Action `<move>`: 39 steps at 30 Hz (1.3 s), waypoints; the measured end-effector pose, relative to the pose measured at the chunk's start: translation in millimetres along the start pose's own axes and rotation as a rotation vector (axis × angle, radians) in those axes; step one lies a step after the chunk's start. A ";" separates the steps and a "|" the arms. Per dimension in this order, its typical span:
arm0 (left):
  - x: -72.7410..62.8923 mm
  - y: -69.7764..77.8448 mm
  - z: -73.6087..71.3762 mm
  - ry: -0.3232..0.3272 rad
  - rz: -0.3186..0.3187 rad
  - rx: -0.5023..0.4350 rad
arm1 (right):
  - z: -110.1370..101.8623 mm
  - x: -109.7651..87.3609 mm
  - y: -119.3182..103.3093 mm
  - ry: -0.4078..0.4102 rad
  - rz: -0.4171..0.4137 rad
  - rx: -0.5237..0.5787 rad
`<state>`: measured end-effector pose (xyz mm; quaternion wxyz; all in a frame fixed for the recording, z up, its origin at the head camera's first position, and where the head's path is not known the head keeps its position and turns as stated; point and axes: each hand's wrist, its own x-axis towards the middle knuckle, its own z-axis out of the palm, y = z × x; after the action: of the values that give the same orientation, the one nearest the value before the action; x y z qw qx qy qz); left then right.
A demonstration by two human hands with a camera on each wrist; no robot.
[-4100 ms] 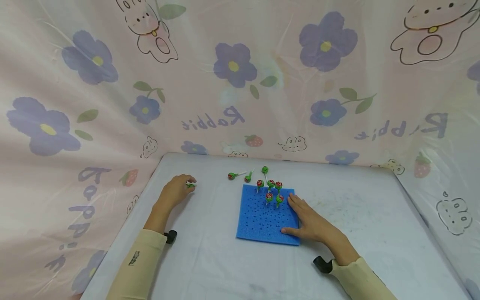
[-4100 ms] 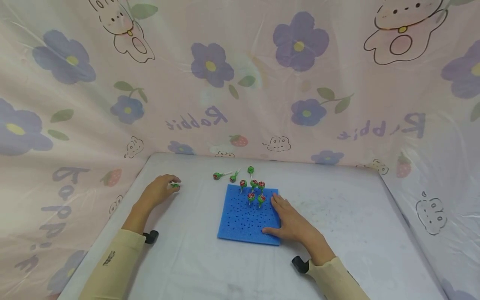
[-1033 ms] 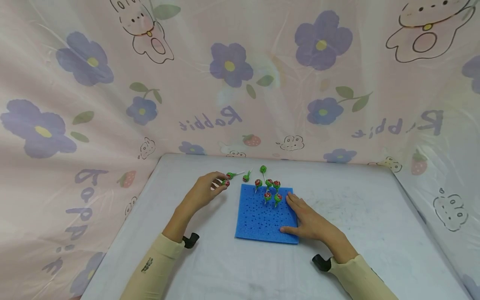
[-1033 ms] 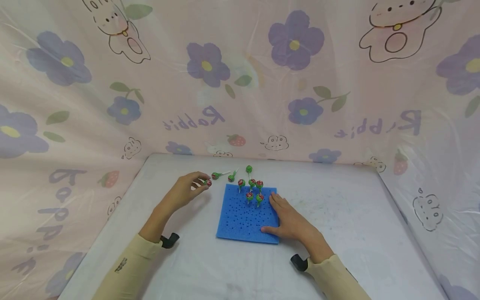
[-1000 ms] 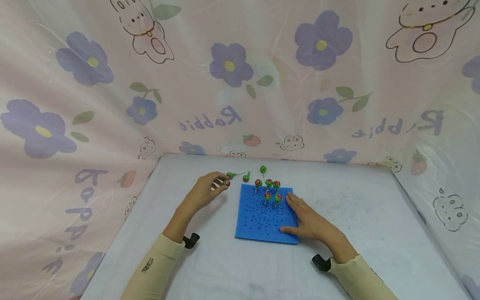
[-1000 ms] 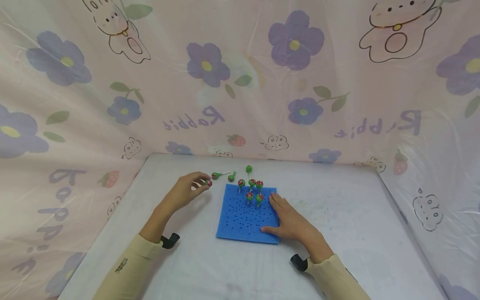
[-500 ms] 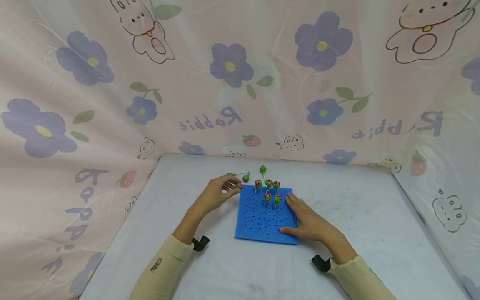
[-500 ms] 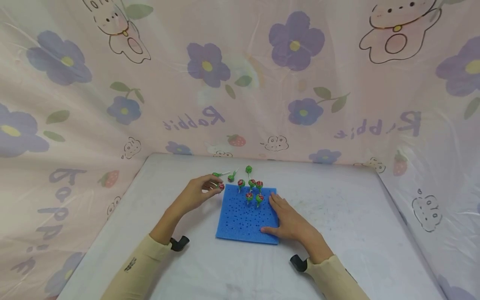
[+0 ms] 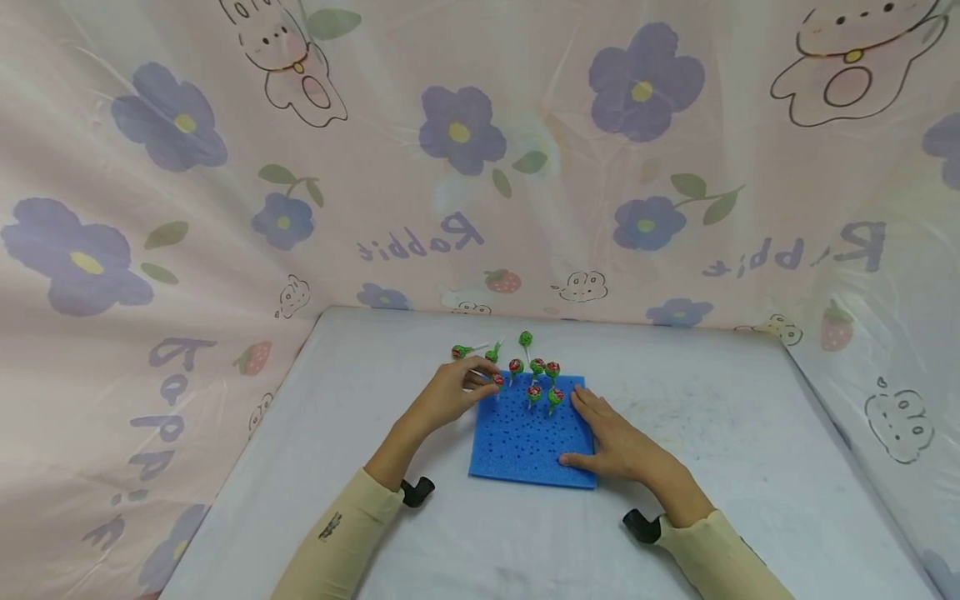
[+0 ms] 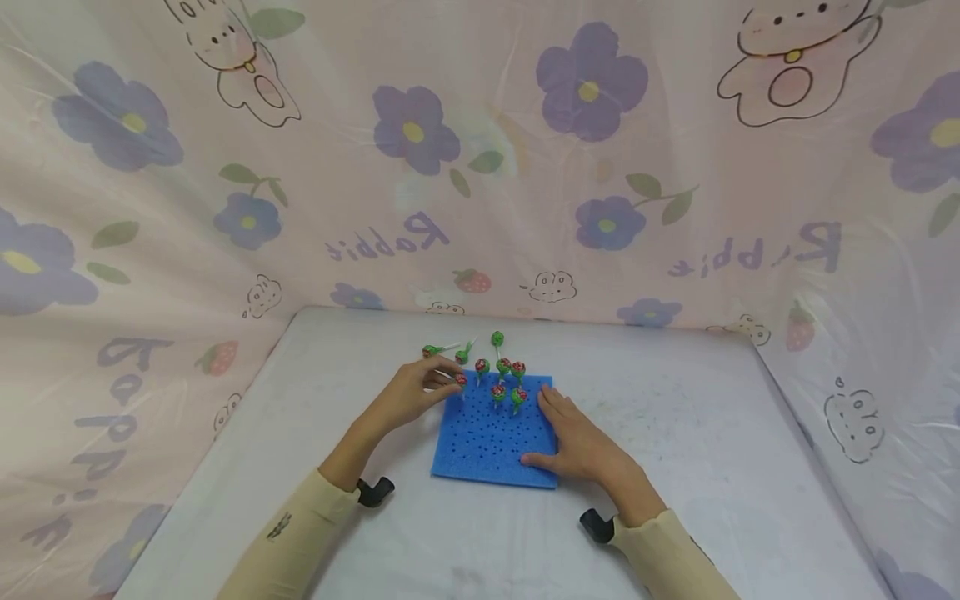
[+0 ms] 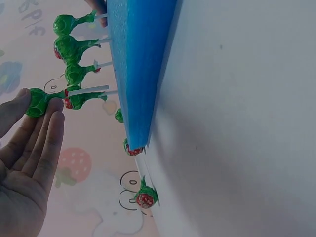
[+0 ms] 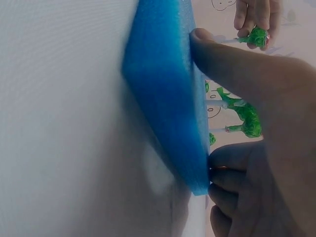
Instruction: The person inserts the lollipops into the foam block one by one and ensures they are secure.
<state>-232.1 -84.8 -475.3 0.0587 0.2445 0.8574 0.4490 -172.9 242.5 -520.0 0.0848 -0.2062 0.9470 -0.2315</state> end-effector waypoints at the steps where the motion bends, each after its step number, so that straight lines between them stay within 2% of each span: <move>1: 0.5 0.0 1.5 -0.003 -0.005 -0.001 | 0.2 0.2 0.4 -0.001 0.000 0.000; 11: 4.2 -0.7 11.4 -0.002 -0.001 -0.014 | 0.8 1.0 0.8 -0.002 -0.011 -0.001; 39: 6.2 -6.7 19.4 -0.037 -0.013 0.009 | -2.8 -1.2 -1.2 -0.004 -0.011 -0.003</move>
<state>-233.8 -70.7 -491.4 0.0762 0.2473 0.8598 0.4401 -172.2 243.2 -516.8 0.0851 -0.2122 0.9459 -0.2301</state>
